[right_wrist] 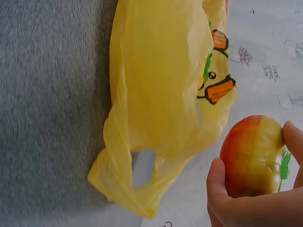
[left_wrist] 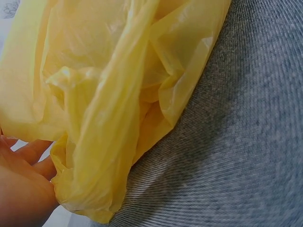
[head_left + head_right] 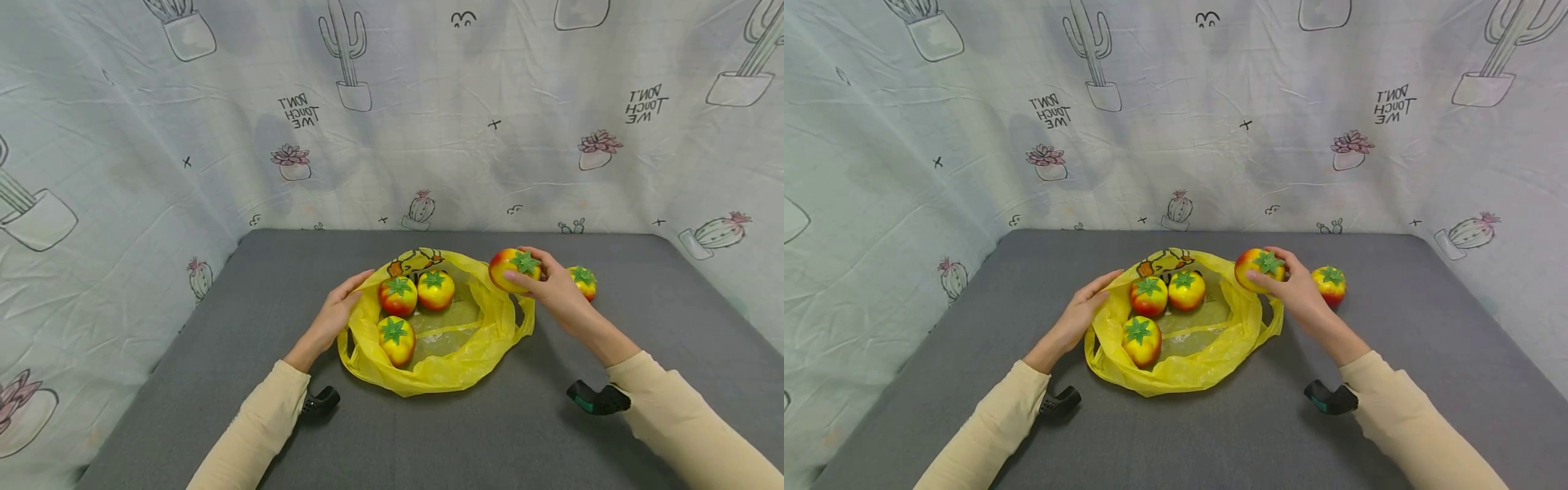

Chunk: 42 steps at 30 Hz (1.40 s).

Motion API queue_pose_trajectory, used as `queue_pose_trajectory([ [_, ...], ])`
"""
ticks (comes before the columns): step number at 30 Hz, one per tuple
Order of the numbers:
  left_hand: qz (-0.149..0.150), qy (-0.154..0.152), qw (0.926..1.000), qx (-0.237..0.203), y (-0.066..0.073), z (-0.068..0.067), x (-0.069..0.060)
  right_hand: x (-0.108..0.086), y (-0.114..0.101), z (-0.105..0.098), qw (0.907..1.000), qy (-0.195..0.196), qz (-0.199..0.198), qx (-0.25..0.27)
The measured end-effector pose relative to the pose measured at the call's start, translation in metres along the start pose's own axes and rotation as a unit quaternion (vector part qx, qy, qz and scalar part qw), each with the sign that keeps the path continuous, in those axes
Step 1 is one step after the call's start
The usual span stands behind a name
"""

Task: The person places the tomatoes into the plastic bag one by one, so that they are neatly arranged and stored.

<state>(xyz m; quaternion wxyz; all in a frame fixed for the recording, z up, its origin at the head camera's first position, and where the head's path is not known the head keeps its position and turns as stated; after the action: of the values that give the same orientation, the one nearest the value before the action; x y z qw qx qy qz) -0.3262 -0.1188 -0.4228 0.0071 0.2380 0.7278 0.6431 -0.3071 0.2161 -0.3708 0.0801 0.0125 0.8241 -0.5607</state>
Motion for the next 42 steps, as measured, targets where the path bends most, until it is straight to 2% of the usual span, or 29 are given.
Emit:
queue_pose_trajectory([
  [8,0.001,-0.001,1.0000,0.004,-0.001,0.000,0.000,0.001,0.000,0.016,0.9997,-0.024,0.005,0.000],
  [28,0.001,-0.002,1.0000,0.001,-0.003,-0.002,0.002,0.002,-0.001,0.063,0.9951,-0.087,-0.023,-0.040],
  [42,-0.001,-0.012,0.9999,-0.007,-0.007,-0.009,0.012,0.011,0.003,0.097,0.9862,-0.120,-0.050,-0.103],
])
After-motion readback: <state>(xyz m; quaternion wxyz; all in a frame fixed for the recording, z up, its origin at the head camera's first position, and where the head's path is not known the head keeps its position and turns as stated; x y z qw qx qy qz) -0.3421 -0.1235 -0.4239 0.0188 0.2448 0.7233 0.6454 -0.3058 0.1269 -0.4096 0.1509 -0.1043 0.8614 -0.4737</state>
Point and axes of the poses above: each hand's wrist, its own x-axis towards the middle knuckle, its own z-axis out of the palm, y = z × x, the point moved 7 cm from there along x, towards the middle knuckle, and after that the axes turned 9 degrees about z, right-handed, at the moved point
